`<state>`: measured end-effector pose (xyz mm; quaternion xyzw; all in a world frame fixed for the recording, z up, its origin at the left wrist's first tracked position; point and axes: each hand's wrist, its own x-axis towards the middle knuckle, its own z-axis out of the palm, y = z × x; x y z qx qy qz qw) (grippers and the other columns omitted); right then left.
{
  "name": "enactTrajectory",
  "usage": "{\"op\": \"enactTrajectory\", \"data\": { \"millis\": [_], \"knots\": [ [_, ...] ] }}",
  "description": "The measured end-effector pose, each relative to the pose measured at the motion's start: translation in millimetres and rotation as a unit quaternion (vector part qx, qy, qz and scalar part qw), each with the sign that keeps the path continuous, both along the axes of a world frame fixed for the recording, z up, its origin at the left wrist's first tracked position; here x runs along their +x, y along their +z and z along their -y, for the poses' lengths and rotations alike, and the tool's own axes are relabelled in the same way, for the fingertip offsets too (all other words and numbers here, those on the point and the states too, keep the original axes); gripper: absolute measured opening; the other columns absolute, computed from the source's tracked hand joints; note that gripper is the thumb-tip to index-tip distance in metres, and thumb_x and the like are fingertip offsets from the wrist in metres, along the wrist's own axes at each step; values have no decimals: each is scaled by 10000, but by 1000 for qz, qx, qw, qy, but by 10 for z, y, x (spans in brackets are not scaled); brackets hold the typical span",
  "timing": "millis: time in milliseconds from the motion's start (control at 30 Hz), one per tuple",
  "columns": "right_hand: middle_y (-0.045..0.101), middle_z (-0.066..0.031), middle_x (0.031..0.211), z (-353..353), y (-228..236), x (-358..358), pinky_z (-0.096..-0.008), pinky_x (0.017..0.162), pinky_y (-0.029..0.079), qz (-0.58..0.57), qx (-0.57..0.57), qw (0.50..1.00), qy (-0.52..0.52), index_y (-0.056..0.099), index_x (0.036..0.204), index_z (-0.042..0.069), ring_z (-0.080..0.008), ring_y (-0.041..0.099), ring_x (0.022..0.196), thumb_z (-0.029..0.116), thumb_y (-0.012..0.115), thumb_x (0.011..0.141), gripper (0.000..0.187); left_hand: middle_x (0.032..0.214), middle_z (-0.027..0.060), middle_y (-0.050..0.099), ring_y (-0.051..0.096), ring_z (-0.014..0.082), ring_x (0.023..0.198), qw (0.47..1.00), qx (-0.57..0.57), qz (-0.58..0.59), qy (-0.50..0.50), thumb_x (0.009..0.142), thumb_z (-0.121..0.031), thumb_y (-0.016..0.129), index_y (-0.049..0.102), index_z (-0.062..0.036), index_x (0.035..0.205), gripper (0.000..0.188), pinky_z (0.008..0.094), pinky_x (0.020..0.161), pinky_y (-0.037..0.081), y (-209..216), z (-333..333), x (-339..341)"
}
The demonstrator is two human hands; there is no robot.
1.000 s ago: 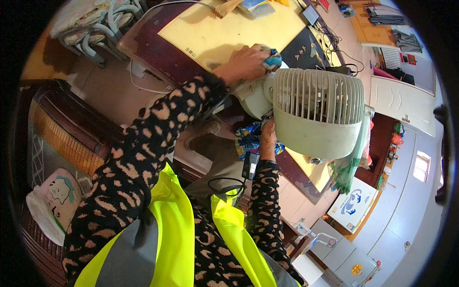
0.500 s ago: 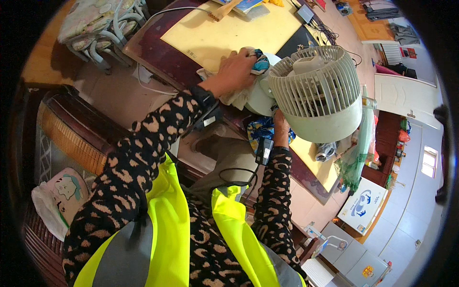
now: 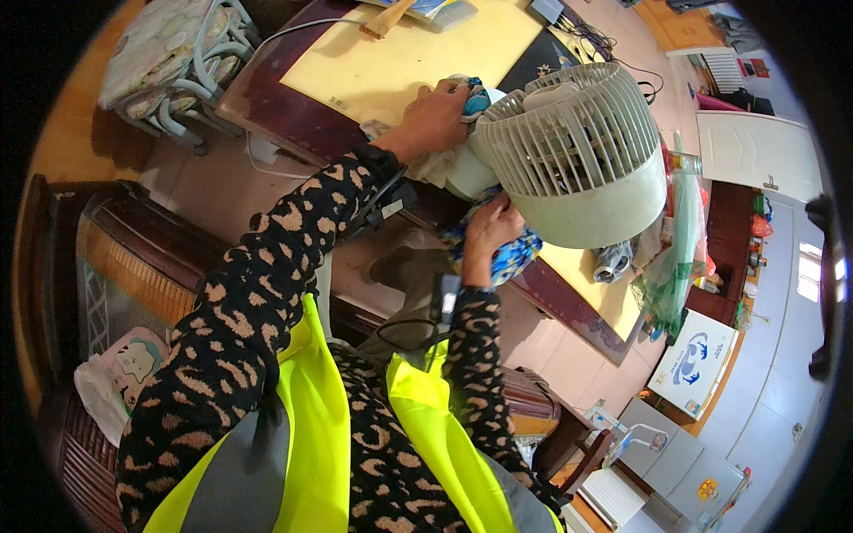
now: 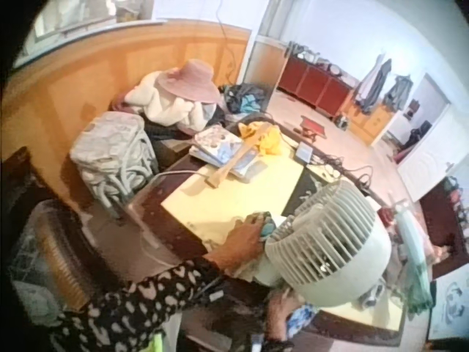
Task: The person wipes a window sill and a cluttered table using cloths. They move a plastic container and a yellow plastic bag aside, then wipe the table surface and a small white fan. The person continues wiping the fan and surrounding table area with different cloths.
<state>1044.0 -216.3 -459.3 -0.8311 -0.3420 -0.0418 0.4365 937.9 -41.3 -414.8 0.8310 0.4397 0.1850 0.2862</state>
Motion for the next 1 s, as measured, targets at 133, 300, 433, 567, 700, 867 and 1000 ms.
{"op": "enactTrajectory", "data": {
  "millis": [133,300,433,567,700,867,1000],
  "knots": [
    [518,-311,1284,82,127,-449,-505,945,417,136,13,991,15,634,1135,-21,-456,502,1124,110,584,925,252,1272,213,516,534,492,1079,999,-7,47,16,781,-271,658,511,-122,1296,556,560,874,494,-11,33,-13],
    [473,-305,1276,-39,283,-731,-556,919,367,207,-63,974,72,627,1143,-13,-497,443,1128,83,551,880,290,1253,219,524,535,491,1072,998,19,62,24,793,-281,648,502,-120,1304,555,561,859,499,-36,39,-14],
    [492,-263,1219,-60,327,-692,-573,895,393,178,-38,973,139,659,1123,12,-478,455,1117,27,567,821,316,1285,185,514,545,434,1117,999,26,12,14,845,-442,674,455,-147,1402,668,534,903,505,-19,46,-15],
    [540,-235,1194,160,444,-262,-515,914,444,256,-155,930,214,658,1165,37,-465,492,1108,4,575,837,340,1309,179,495,541,434,1124,1000,8,-23,9,858,-416,665,429,-159,1420,661,539,907,503,21,54,-27],
    [541,-233,1246,192,525,0,-461,935,442,91,-156,978,104,639,1136,-7,-449,520,1085,19,555,898,253,1344,173,468,524,430,1151,1000,-5,-20,8,866,-402,660,409,-180,1443,667,544,919,498,47,62,-39],
    [377,-346,1382,-18,408,-263,-575,1050,316,283,-132,939,147,497,1335,1,-556,357,1264,-15,557,780,558,1374,169,460,523,425,1156,1000,20,-7,19,866,-388,661,414,-193,1444,659,533,928,495,23,91,-23],
    [582,-292,1191,232,319,129,-528,950,436,276,-98,931,218,615,1222,6,-494,539,1109,-7,539,815,414,1378,169,463,521,428,1161,1000,0,13,-14,860,-343,673,422,-181,1443,655,518,950,486,5,61,-59]
  ]
}}
